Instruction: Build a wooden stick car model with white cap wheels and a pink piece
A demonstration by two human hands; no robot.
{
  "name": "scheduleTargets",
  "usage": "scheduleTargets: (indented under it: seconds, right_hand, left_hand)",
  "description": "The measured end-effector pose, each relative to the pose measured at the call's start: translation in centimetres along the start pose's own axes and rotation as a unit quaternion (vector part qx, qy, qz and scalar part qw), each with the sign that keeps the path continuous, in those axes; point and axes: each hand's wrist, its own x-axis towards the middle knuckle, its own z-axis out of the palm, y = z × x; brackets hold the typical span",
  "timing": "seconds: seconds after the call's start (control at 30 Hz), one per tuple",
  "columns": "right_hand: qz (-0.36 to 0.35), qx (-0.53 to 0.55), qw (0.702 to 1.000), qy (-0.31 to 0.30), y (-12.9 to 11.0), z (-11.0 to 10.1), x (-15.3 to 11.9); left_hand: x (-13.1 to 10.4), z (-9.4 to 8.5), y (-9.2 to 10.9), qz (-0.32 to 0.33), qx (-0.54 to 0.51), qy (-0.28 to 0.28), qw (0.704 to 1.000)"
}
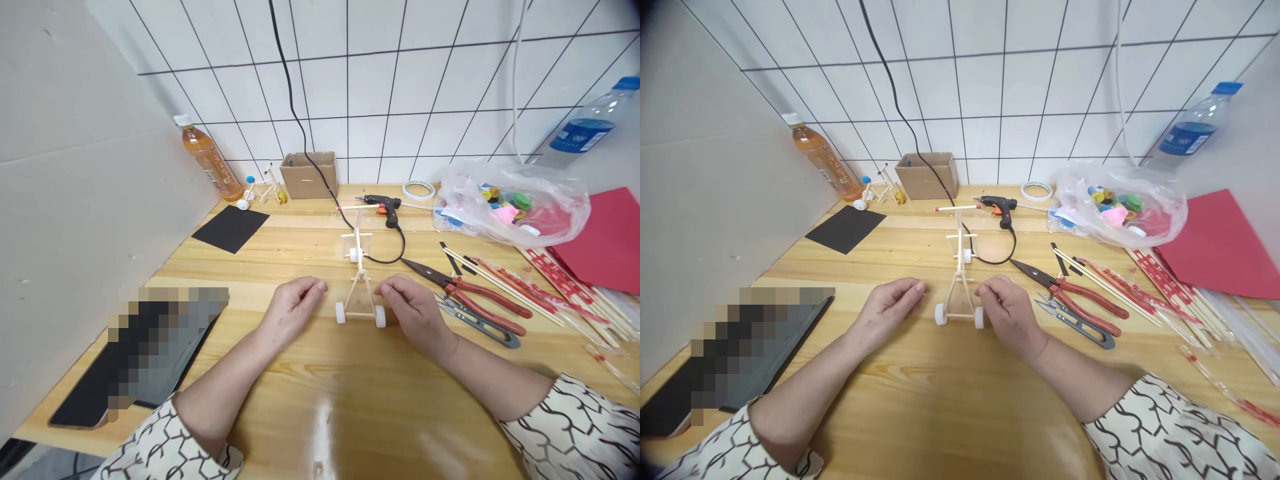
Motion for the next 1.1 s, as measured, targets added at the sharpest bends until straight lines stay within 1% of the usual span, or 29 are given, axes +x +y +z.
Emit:
scheduleTargets:
  seconds: [0.2, 0.53, 0.77, 0.93, 1.1]
  right_hand:
    - [-0.017, 0.008, 1.000, 0.019, 0.10, -0.15, 0.06]
    - [-0.016, 0.023, 0.999, 0.036, 0.42, -0.21, 0.32]
    - [-0.006, 0.035, 0.999, 0.041, 0.63, -0.22, 0.38]
    - [0.000, 0.034, 0.998, 0.048, 0.35, -0.39, 0.52]
    - [0.023, 0.048, 0.997, 0.060, 0.14, -0.47, 0.67]
  left_hand:
    - [0.25, 0.12, -0.71, -0.024, -0.024, 0.001, 0.999]
    - [0.12, 0.14, -0.78, -0.019, -0.035, -0.002, 0.999]
    - [0.09, 0.03, -0.73, -0.009, -0.027, -0.007, 1.000]
    - [0.09, 0.02, -0.81, 0.008, -0.027, -0.006, 1.000]
    - [0.05, 0.12, -0.94, 0.026, -0.027, 0.002, 0.999]
